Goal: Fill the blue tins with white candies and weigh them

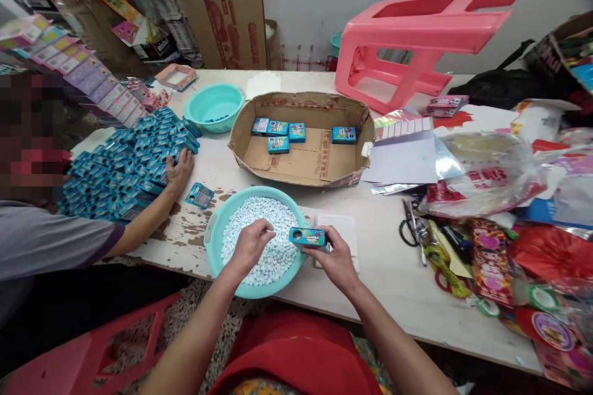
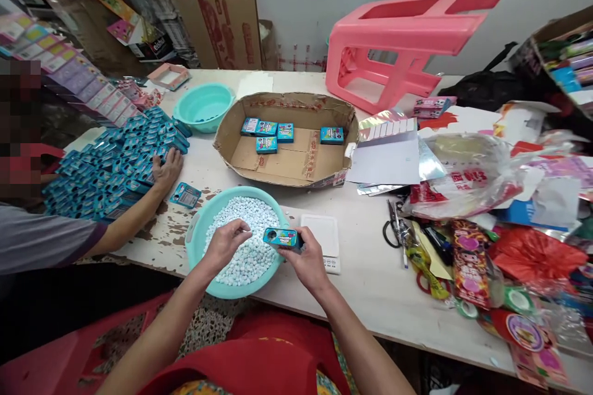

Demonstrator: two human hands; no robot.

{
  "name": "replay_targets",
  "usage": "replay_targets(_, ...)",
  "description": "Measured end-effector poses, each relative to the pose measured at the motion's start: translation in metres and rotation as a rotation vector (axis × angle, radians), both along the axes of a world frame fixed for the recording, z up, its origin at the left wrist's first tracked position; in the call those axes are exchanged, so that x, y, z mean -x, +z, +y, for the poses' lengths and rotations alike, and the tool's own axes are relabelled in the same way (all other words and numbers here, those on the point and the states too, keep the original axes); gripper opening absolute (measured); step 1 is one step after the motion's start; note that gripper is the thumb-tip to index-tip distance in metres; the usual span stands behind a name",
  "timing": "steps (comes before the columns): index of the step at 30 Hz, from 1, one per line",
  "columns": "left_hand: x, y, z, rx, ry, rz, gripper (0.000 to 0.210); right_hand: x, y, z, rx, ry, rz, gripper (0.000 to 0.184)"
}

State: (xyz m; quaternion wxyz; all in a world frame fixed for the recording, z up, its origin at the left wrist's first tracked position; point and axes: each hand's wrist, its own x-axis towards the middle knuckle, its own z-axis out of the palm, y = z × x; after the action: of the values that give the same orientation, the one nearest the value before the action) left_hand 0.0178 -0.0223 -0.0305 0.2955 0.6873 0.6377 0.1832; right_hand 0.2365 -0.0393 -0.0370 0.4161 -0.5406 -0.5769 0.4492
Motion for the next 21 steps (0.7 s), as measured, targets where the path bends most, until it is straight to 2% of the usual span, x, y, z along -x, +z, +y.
replay_targets(2,0.002,0.019,0.002,-0.138,-0.079,-0.191,0.016,0.014,-0.002,0.003,-0.031,0.022,-0.038,0.032)
replay_targets(5,0.009,0.032,0.007,-0.228,-0.181,-0.236,0.019,0.035,-0.004,0.008,-0.054,0.023,-0.063,0.034)
replay_targets(9,0.028,0.029,0.017,-0.175,-0.282,-0.302,0.047,0.065,-0.006,0.014,-0.052,-0.009,-0.044,0.035)
replay_targets(11,0.042,0.026,0.023,-0.13,-0.388,-0.305,0.044,0.078,-0.004,0.018,-0.072,0.027,-0.034,0.036)
replay_targets(13,0.062,0.024,0.028,-0.129,-0.387,-0.278,0.036,0.084,-0.003,0.025,-0.114,0.076,-0.038,0.041)
replay_targets(15,0.088,0.022,0.031,-0.2,-0.221,-0.213,0.033,0.077,-0.002,0.039,-0.191,0.023,-0.094,0.044)
replay_targets(17,0.121,0.019,0.033,-0.329,0.034,-0.1,0.033,0.058,-0.007,0.058,-0.239,-0.119,-0.28,0.038)
replay_targets(19,0.155,0.013,0.032,-0.435,0.282,0.048,0.035,0.033,-0.017,0.082,-0.16,-0.193,-0.591,0.032)
replay_targets(21,0.186,0.0,0.03,-0.43,0.448,0.183,0.036,0.011,-0.033,0.107,-0.009,-0.14,-0.837,0.032)
